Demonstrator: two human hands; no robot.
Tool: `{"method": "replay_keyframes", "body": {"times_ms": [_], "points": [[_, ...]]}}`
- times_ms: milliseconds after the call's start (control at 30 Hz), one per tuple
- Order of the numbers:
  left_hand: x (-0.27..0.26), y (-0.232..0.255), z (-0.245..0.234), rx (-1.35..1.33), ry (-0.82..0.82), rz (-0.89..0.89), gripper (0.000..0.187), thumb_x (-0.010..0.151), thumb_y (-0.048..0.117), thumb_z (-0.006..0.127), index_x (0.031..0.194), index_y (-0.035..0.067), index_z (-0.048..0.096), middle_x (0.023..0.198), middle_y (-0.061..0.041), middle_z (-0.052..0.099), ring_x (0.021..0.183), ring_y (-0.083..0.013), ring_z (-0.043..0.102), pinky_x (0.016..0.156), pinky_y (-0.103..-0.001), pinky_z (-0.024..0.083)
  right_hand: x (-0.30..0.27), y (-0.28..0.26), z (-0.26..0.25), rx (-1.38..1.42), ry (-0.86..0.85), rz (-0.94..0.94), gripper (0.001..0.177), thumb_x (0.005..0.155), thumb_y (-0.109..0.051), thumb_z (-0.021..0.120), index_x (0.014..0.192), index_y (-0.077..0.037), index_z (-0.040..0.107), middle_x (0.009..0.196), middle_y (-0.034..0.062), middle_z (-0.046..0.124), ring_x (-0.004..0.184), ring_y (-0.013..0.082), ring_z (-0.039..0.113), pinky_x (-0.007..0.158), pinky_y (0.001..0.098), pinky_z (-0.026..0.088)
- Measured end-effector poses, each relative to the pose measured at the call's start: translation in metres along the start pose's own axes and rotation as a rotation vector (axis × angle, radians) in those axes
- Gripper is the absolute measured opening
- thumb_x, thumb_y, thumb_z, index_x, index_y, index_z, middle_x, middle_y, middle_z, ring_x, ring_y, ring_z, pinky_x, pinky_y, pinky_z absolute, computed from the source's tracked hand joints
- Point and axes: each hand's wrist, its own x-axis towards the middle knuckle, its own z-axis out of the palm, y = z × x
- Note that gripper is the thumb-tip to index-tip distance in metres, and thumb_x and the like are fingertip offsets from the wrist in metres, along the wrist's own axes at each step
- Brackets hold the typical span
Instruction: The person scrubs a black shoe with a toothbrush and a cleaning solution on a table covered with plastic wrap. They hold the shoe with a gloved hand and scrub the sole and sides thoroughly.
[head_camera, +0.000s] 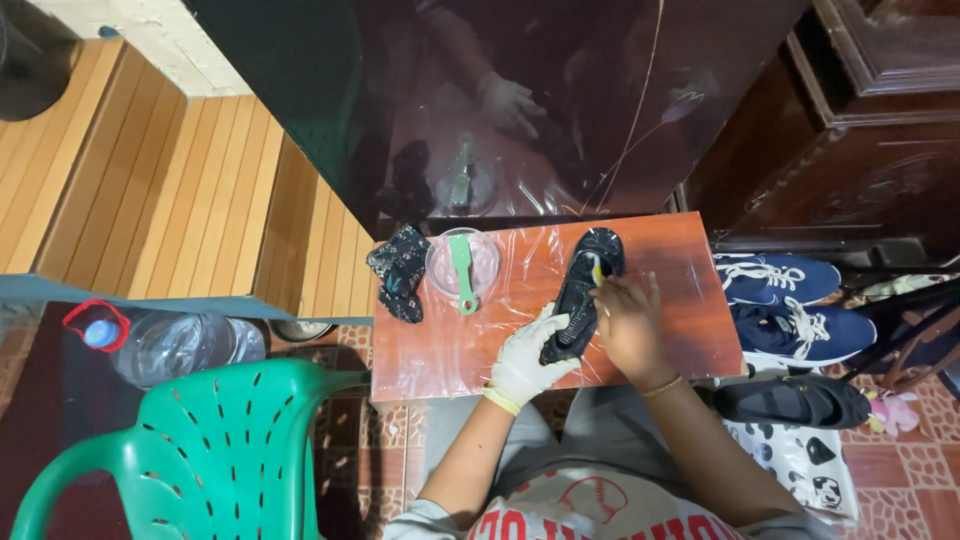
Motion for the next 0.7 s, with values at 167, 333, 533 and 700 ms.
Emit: {"method": "replay_keyframes", "body": {"times_ms": [167, 333, 533, 700], "points": [[-0.001, -0.007, 0.001, 0.006, -0.028, -0.028, 0.068, 0.066, 0.046, 0.087, 0.129, 0.033, 0.064, 0.144, 0.001, 0.062, 0.131, -0.0206, 0.058, 0.110, -0.039, 0.050, 0.003, -0.017, -0.017, -0.058, -0.049, 0.013, 0.013, 0.096, -0.020, 0.065, 0.104, -0.019, 0.074, 0.104, 0.0022, 0.078, 0.117, 0.0215, 0.066, 0.113, 0.0642, 0.035], [0.001, -0.005, 0.002, -0.008, -0.004, -0.052, 0.067, 0.066, 0.044, 0.088, 0.128, 0.035, 0.065, 0.143, 0.000, 0.063, 0.127, -0.0204, 0.061, 0.106, -0.037, 0.052, 0.012, -0.018, -0.002, -0.186, -0.013, -0.053, 0.014, 0.095, -0.018, 0.065, 0.107, -0.017, 0.072, 0.112, 0.0091, 0.077, 0.118, 0.0279, 0.066, 0.110, 0.0677, 0.037], [0.001, -0.008, 0.005, -0.014, -0.041, -0.092, 0.067, 0.064, 0.045, 0.088, 0.125, 0.035, 0.065, 0.143, 0.003, 0.062, 0.127, -0.0198, 0.061, 0.106, -0.039, 0.052, 0.002, -0.014, -0.003, 0.082, 0.029, -0.024, 0.013, 0.090, -0.013, 0.069, 0.102, -0.017, 0.074, 0.118, 0.0063, 0.076, 0.120, 0.0265, 0.065, 0.110, 0.0670, 0.037], [0.000, -0.012, 0.006, -0.025, -0.005, -0.023, 0.068, 0.063, 0.042, 0.089, 0.126, 0.032, 0.066, 0.144, -0.004, 0.062, 0.128, -0.0241, 0.061, 0.106, -0.041, 0.052, -0.011, 0.004, 0.008, -0.217, -0.001, -0.047, 0.017, 0.094, -0.023, 0.063, 0.108, -0.026, 0.071, 0.126, -0.0011, 0.072, 0.129, 0.0267, 0.059, 0.116, 0.0665, 0.030]]}}
